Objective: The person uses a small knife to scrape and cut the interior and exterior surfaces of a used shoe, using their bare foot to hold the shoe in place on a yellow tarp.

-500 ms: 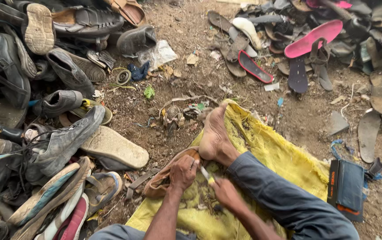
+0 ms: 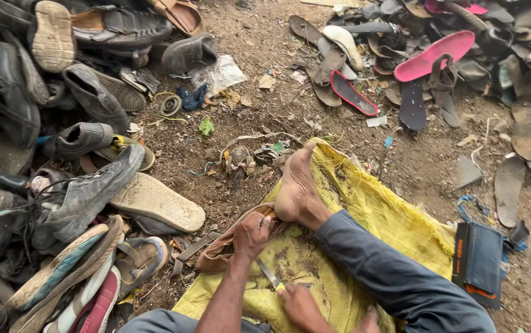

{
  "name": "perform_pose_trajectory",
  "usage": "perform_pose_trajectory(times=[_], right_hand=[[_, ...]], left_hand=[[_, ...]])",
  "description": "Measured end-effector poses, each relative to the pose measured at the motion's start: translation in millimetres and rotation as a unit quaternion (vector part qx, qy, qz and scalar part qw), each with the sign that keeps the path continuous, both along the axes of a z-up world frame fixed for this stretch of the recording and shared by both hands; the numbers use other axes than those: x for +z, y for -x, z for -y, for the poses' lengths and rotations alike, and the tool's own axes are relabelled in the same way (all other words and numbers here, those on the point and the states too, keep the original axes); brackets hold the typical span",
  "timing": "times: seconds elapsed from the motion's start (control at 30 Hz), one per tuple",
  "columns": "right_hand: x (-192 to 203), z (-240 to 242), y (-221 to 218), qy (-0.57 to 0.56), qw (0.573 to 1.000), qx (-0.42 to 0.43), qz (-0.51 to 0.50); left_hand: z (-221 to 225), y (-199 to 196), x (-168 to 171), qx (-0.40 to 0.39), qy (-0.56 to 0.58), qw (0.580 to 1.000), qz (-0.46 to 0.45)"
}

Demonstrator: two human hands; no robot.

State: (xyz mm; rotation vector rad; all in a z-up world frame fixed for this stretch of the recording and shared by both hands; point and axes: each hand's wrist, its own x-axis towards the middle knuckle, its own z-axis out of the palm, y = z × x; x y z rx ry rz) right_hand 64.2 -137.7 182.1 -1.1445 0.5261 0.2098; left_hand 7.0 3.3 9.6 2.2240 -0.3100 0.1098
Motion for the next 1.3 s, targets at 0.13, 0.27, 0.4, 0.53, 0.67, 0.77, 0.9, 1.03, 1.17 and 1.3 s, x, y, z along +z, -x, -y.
perform_pose_trajectory(times=[0.13, 0.27, 0.4, 0.53, 0.67, 0.77, 0.9, 1.03, 1.17, 1.3], right_hand=[[65.6, -17.0, -7.3, -0.068, 0.993, -0.004, -0.095], [91.6, -26.6, 3.4, -0.067, 0.994, -0.005, -0.087], [102.8, -28.3, 9.2, -0.072, 0.995, -0.007, -0.071], [111.5, -24.5, 15.6, -0.073, 0.995, -0.014, -0.060], [119.4, -13.1, 26.2, -0.075, 0.995, -0.028, -0.054], [122.8, -5.5, 27.7, -0.077, 0.995, -0.038, -0.051], [112.5, -2.5, 41.3, -0.089, 0.993, -0.044, -0.067], [111.2, -1.4, 35.5, -0.091, 0.993, -0.045, -0.067], [106.6, -5.0, 35.7, -0.093, 0.992, -0.044, -0.075], [108.1, -5.2, 32.0, -0.093, 0.992, -0.047, -0.073]], left_hand=[[-6.3, 4.1, 38.0, -0.034, -0.050, 0.998, -0.028], [-15.1, 31.3, 81.7, 0.035, -0.275, 0.903, 0.329], [-17.1, 39.2, 86.4, -0.099, -0.449, 0.888, -0.026], [40.1, 44.1, 66.2, -0.047, -0.372, 0.916, -0.143], [61.1, 44.2, 68.5, 0.036, -0.293, 0.921, -0.255], [40.3, 39.6, 69.1, 0.002, -0.226, 0.930, -0.289], [30.8, 44.6, 40.7, 0.013, -0.179, 0.961, -0.211], [36.8, 41.5, 25.0, 0.049, -0.140, 0.974, -0.170], [38.4, 47.0, 24.6, 0.062, -0.148, 0.980, -0.117], [39.9, 47.9, 21.9, 0.065, -0.133, 0.985, -0.083]])
